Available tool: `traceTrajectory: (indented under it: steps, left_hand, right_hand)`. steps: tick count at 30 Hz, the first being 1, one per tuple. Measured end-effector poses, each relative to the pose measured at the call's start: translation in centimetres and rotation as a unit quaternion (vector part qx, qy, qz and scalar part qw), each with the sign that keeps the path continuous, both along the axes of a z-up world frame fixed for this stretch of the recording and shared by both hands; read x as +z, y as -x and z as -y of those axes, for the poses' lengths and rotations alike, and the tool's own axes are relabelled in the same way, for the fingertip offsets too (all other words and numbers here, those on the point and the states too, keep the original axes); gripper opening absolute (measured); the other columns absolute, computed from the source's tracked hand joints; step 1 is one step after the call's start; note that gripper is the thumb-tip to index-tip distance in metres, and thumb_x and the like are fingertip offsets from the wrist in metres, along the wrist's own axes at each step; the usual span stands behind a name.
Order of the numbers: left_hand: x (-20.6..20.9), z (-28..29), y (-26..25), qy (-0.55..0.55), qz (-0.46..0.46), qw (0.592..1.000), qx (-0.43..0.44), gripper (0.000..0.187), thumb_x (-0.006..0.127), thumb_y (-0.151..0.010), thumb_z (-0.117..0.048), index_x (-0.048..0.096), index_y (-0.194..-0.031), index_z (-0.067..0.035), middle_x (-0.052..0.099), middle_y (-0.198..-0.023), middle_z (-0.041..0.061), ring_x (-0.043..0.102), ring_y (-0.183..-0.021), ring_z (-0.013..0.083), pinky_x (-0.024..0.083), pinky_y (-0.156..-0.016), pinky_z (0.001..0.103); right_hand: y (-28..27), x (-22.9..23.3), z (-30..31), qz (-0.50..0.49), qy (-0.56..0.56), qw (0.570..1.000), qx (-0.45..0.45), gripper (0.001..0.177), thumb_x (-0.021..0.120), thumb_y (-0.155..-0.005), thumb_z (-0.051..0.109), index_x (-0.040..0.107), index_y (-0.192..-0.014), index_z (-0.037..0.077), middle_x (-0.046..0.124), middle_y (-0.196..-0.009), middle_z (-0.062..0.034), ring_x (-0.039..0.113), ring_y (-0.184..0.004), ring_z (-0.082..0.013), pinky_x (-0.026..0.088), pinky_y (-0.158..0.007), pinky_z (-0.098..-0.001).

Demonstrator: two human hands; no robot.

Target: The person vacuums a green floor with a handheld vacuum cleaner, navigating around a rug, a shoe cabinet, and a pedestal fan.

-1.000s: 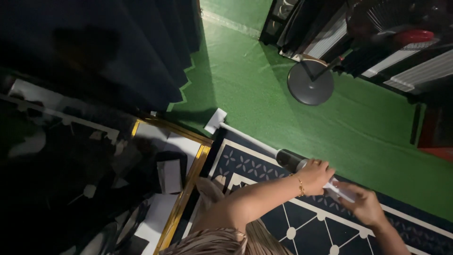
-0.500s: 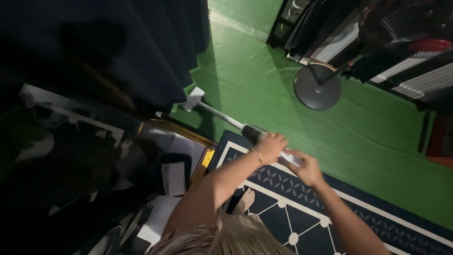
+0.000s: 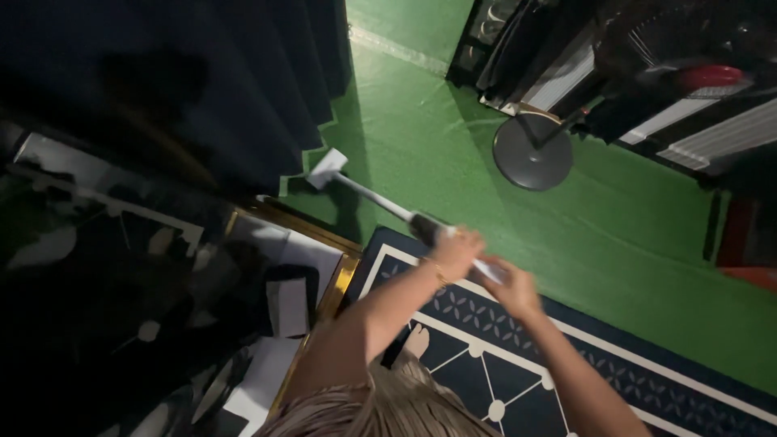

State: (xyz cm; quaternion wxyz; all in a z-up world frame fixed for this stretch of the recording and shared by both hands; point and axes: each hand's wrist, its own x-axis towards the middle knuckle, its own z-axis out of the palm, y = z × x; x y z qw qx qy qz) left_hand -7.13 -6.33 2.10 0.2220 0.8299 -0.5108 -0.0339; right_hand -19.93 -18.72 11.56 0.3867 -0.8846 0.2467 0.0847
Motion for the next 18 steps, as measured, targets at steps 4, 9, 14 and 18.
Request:
traceTrajectory:
  steps: [4,9,14,18]
  left_hand:
    - [7.0,4.7,7.4,-0.001,-0.076,0.992,-0.097,0.036,0.068,-0.082,-0.018,0.064,-0.117,-0.009,0.062,-0.121,0.015,0.060,-0.118,0.0364,0.047,-0.095,0.066]
    - [7.7,8.8,14.2,-0.047,-0.090,0.982,-0.162,0.052,0.069,-0.080,-0.021,0.059,-0.131,-0.019,0.058,-0.129,0.019,0.053,-0.125,0.0445,0.040,-0.098,0.075]
    - [5.7,7.8,14.3,-0.048,-0.079,0.982,-0.167,0.045,0.067,-0.084,-0.027,0.061,-0.128,-0.028,0.058,-0.131,0.018,0.052,-0.130,0.0463,0.040,-0.098,0.072]
    - [2.5,5.7,10.3,-0.051,-0.087,0.986,-0.130,0.034,0.063,-0.091,-0.026,0.064,-0.125,-0.029,0.061,-0.132,0.015,0.055,-0.131,0.0436,0.041,-0.103,0.070]
  right_hand:
    - [8.6,4.0,5.5,-0.052,-0.019,0.994,-0.091,0.053,0.079,-0.080,0.021,0.069,-0.132,0.018,0.080,-0.104,-0.0118,0.074,-0.068,-0.0174,0.058,-0.059,-0.0327]
    - [17.1,4.9,7.7,-0.057,-0.021,0.986,-0.154,0.050,0.081,-0.079,0.010,0.072,-0.129,0.009,0.081,-0.095,-0.0156,0.064,-0.060,-0.0176,0.048,-0.051,-0.0306]
    - [19.5,-1.6,8.7,0.138,-0.086,0.984,-0.070,0.049,0.081,-0.075,0.006,0.073,-0.123,0.006,0.078,-0.103,-0.0096,0.068,-0.079,-0.0060,0.053,-0.066,-0.0206]
    - [13.0,-1.5,5.5,0.010,-0.116,0.980,-0.161,0.049,0.081,-0.076,0.004,0.073,-0.125,0.009,0.076,-0.099,-0.0101,0.057,-0.061,-0.0133,0.045,-0.052,-0.0291]
